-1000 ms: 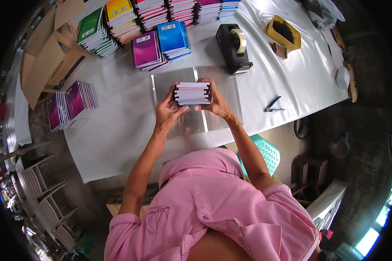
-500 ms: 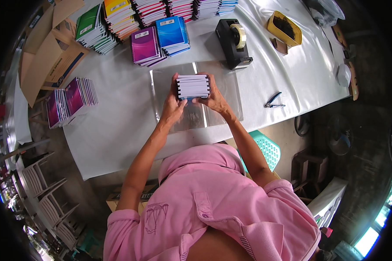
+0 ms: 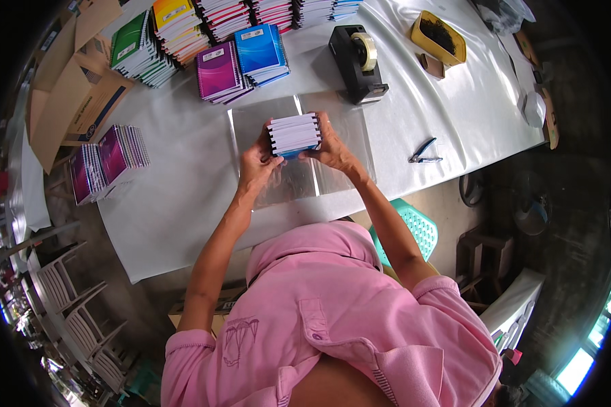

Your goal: The person wraps spiral-bound notebooks in clear plastic sleeves using a tape dispenser. They place a notebook into a sleeve, fold the plastic edges, and seal the package with tape. The wrapped notebooks are stacked on the table.

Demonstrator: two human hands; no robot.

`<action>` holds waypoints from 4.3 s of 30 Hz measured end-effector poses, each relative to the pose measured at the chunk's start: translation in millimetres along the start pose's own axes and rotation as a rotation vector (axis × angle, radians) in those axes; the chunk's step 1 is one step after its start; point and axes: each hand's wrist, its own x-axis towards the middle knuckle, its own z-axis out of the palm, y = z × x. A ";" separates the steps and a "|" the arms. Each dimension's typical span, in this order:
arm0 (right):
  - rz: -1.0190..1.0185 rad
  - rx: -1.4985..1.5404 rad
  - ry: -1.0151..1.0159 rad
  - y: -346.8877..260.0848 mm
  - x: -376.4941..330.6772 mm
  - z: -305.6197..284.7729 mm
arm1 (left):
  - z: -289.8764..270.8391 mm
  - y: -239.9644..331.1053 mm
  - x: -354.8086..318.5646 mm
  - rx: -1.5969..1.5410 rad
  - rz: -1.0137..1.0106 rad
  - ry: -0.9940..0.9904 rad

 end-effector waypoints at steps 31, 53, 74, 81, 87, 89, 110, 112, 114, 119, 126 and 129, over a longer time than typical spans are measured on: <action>0.020 0.055 -0.077 -0.5 -10.4 -7.3 | 8.9 -2.8 -3.6 0.234 0.063 0.054; 0.381 -0.531 0.188 25.1 -32.4 16.2 | 12.7 -9.7 24.0 0.197 -0.333 0.149; 0.176 -0.776 0.881 88.5 13.0 -81.6 | 14.2 5.6 12.8 0.269 -0.347 0.025; 0.301 -0.766 0.924 83.6 3.5 -114.1 | 12.1 -14.1 15.7 0.221 -0.320 -0.009; 0.842 -0.925 0.337 28.5 -55.4 -59.8 | 9.7 -12.4 10.4 0.260 -0.308 0.025; 0.844 -0.888 0.430 30.8 -59.2 -55.8 | 7.9 -15.0 11.5 0.243 -0.307 0.013; 0.571 -0.320 0.231 -28.7 -18.1 -41.6 | 9.1 -30.1 14.0 0.528 -0.173 0.107; 0.455 -0.280 0.198 -42.9 -17.0 -32.0 | 9.4 -30.4 14.8 0.537 -0.121 0.124; 0.255 -0.323 0.216 -53.1 -21.5 -18.5 | 10.9 -24.6 13.4 0.544 -0.175 0.118; 0.236 -0.503 0.259 -75.5 -35.0 28.2 | 12.0 -28.8 17.5 0.598 -0.161 0.118; -0.033 -0.675 0.080 -70.7 -40.6 56.4 | 8.7 -45.7 26.7 0.477 -0.212 0.170; 0.009 -0.537 -0.113 -64.2 -49.1 34.8 | 26.1 -22.9 20.0 0.623 -0.167 0.195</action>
